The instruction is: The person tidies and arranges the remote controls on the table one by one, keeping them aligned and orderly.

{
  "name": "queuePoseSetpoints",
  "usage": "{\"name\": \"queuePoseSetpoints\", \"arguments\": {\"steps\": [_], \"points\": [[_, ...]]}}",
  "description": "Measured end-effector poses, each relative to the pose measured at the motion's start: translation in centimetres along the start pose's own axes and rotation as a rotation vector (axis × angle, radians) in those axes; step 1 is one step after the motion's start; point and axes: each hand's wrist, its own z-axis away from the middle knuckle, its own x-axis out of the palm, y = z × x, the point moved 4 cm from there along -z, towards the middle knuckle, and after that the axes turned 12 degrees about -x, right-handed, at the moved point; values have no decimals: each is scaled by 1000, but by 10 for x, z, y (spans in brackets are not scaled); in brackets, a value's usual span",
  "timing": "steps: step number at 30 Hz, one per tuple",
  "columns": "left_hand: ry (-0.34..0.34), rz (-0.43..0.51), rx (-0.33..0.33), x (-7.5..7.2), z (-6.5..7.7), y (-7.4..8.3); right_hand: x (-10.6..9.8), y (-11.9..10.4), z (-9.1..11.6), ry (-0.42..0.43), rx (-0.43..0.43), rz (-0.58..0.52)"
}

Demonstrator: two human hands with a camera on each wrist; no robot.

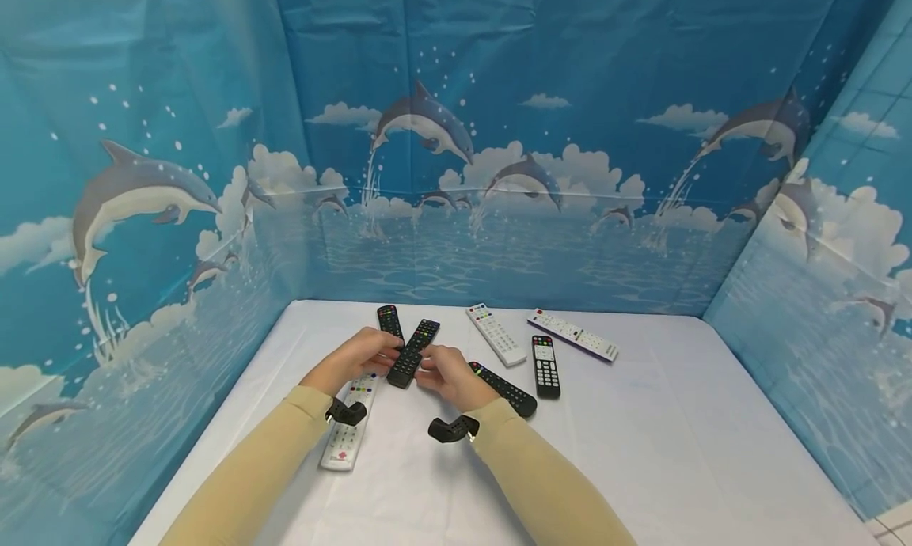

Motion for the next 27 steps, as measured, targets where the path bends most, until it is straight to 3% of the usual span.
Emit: {"name": "queuePoseSetpoints", "arguments": {"steps": [15, 27], "points": [[-12, 23, 16, 0, -1, -2, -1, -1, -3, -47, -5, 43], [8, 51, -19, 0, 0, -12, -5, 4, 1, -43, 26, 61]]}}
